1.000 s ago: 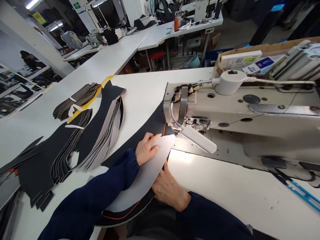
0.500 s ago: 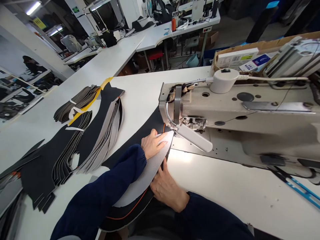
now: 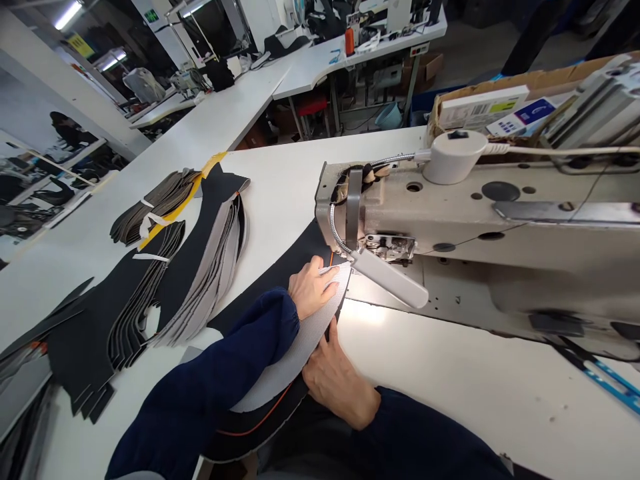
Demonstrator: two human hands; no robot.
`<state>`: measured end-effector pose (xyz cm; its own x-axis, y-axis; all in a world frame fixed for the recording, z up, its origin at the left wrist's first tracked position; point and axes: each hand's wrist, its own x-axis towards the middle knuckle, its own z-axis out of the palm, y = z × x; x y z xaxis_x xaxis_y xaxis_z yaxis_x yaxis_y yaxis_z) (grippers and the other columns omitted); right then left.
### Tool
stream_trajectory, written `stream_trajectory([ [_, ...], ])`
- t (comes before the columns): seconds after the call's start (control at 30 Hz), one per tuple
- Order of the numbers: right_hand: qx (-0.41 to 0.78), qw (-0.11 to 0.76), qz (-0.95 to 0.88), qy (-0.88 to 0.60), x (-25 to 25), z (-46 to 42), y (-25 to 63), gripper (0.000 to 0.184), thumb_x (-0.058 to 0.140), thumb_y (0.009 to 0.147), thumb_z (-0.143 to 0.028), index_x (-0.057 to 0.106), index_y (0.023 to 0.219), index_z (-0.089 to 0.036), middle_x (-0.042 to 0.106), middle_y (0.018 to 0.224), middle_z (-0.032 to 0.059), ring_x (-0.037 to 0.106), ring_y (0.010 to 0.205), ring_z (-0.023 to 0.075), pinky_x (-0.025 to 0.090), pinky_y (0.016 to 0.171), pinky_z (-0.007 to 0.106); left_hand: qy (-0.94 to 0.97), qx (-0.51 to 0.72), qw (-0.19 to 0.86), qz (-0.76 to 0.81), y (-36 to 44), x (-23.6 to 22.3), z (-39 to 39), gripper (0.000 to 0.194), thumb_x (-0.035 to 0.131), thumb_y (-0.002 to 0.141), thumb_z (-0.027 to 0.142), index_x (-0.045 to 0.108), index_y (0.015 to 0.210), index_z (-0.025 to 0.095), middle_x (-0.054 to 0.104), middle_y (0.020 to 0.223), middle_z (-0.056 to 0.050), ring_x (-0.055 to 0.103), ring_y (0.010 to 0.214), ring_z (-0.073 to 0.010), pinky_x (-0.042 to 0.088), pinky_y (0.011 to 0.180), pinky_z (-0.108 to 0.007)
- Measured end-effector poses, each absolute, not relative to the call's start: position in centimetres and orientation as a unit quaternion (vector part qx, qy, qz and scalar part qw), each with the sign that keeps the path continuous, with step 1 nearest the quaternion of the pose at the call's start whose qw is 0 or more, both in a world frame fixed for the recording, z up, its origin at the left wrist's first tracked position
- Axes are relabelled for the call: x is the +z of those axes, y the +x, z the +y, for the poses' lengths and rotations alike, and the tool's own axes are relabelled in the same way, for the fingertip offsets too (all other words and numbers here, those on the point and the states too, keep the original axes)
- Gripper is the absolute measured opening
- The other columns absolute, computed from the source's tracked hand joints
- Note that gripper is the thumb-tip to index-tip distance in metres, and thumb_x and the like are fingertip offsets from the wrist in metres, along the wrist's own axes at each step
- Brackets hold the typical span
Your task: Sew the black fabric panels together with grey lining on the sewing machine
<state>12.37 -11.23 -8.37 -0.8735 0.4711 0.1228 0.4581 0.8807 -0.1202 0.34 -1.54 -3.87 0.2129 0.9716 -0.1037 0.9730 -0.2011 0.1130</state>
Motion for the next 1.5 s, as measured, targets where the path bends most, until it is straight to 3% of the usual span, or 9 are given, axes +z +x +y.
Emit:
stream_trajectory([
  [0.6,0.040,0.046,-0.972,-0.228,-7.7,-10.3,13.6,0.033,0.049,0.086,-0.024,0.068,0.111,-0.014,0.064,0.114,0.0163,0.042,0.120,0.0413,0.017,0.104,0.073,0.771,0.001,0.087,0.631,0.9,-4.1,-0.8,0.041,0.038,0.095,0.046,0.050,0.132,0.034,0.044,0.113,-0.007,0.051,0.093,-0.0216,0.048,0.070,-0.032],
  [0.83,0.015,0.053,-0.969,-0.242,-7.6,-10.9,13.1,0.037,0.049,0.087,-0.026,0.063,0.118,-0.013,0.059,0.122,0.0178,0.041,0.121,0.0439,0.018,0.101,0.074,0.811,0.016,0.045,0.583,1.3,-3.4,-1.7,0.064,0.049,0.083,0.064,0.053,0.127,0.018,0.041,0.136,-0.014,0.040,0.116,-0.0314,0.042,0.092,-0.045],
  [1.03,-0.001,0.036,-0.967,-0.251,-7.6,-11.0,12.9,0.031,0.052,0.084,-0.025,0.067,0.108,-0.013,0.061,0.114,0.0183,0.046,0.112,0.0416,0.025,0.097,0.073,0.821,-0.027,0.088,0.563,1.7,-3.2,-2.7,0.061,0.052,0.078,0.043,0.046,0.131,0.014,0.030,0.150,-0.012,0.027,0.131,-0.0336,0.039,0.099,-0.049],
  [1.17,-0.004,0.063,-0.967,-0.247,-7.5,-11.8,12.8,0.032,0.052,0.084,-0.022,0.065,0.112,-0.014,0.061,0.116,0.0183,0.046,0.113,0.0408,0.029,0.096,0.070,0.821,-0.052,0.115,0.556,1.6,-2.3,-3.3,0.063,0.050,0.074,0.035,0.045,0.132,0.012,0.031,0.151,-0.010,0.022,0.137,-0.0348,0.037,0.104,-0.051],
  [1.37,-0.026,0.148,-0.952,-0.268,-8.4,-14.4,11.8,0.034,0.056,0.084,-0.027,0.064,0.116,-0.017,0.058,0.122,0.0173,0.049,0.113,0.0418,0.026,0.098,0.072,0.831,-0.074,0.140,0.533,1.0,-0.7,-5.7,0.056,0.056,0.064,0.027,0.053,0.119,0.014,0.042,0.142,-0.010,0.039,0.126,-0.0283,0.055,0.078,-0.038],
  [1.43,-0.023,0.160,-0.948,-0.272,-8.7,-14.7,11.6,0.034,0.057,0.085,-0.029,0.064,0.115,-0.017,0.059,0.121,0.0172,0.049,0.114,0.0429,0.024,0.098,0.073,0.838,-0.063,0.126,0.527,0.8,-0.8,-5.6,0.047,0.056,0.068,0.030,0.056,0.113,0.016,0.042,0.142,-0.009,0.042,0.123,-0.0276,0.054,0.080,-0.039],
  [1.5,-0.023,0.163,-0.949,-0.270,-8.9,-14.7,11.7,0.037,0.057,0.086,-0.030,0.062,0.119,-0.016,0.058,0.123,0.0177,0.046,0.117,0.0438,0.024,0.099,0.073,0.846,-0.034,0.096,0.524,0.8,-1.3,-4.7,0.040,0.055,0.074,0.038,0.060,0.107,0.016,0.040,0.145,-0.009,0.039,0.127,-0.0284,0.049,0.093,-0.044],
])
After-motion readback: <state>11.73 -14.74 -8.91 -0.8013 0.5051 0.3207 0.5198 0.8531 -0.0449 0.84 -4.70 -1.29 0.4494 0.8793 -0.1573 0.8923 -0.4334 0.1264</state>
